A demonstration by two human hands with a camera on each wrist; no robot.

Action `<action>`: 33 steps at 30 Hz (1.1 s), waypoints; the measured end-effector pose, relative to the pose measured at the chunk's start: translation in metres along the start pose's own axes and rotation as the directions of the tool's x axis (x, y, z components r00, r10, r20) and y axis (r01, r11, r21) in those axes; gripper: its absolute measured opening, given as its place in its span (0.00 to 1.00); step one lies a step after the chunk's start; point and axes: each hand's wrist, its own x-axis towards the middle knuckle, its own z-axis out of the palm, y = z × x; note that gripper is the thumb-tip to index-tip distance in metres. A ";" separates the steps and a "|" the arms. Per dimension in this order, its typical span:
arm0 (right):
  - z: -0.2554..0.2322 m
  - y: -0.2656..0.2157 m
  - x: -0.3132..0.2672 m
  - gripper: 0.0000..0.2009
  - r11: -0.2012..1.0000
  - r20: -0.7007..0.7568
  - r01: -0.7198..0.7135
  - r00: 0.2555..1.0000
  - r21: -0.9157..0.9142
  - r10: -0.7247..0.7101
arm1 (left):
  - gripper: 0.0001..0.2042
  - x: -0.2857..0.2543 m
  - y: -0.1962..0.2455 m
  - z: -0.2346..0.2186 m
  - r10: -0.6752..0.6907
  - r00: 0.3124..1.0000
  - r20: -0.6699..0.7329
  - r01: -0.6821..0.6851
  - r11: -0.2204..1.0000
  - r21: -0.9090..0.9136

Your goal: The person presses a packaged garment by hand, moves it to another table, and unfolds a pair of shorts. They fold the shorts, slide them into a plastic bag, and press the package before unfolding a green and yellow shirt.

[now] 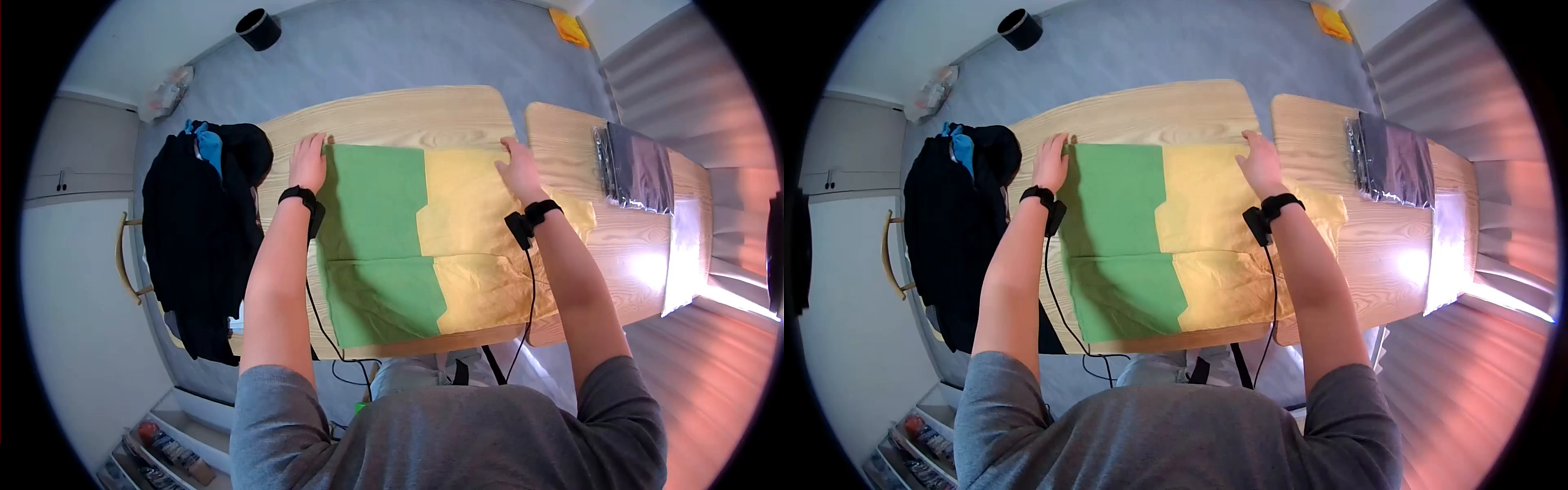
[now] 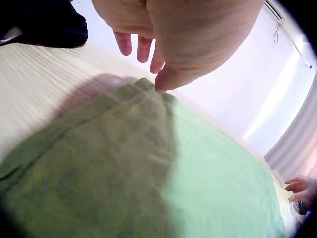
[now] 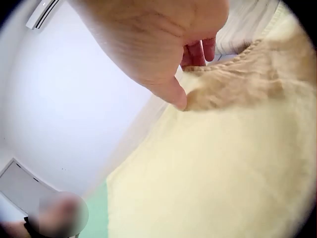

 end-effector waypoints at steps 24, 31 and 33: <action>-0.097 -0.041 -0.262 0.07 0.906 0.359 0.412 0.835 0.096 -0.418 | 0.11 -0.313 0.095 -0.147 0.066 0.849 0.525 0.036 0.983 -0.182; -0.121 0.025 -0.242 0.12 0.912 0.284 -0.408 0.879 0.034 0.383 | 0.19 -0.317 0.116 -0.143 -0.170 0.839 0.517 0.248 0.965 -0.085; -0.134 0.055 -0.228 0.14 0.853 0.101 -0.522 0.849 0.011 0.518 | 0.19 -0.309 0.126 -0.136 -0.170 0.869 0.464 0.231 0.970 -0.077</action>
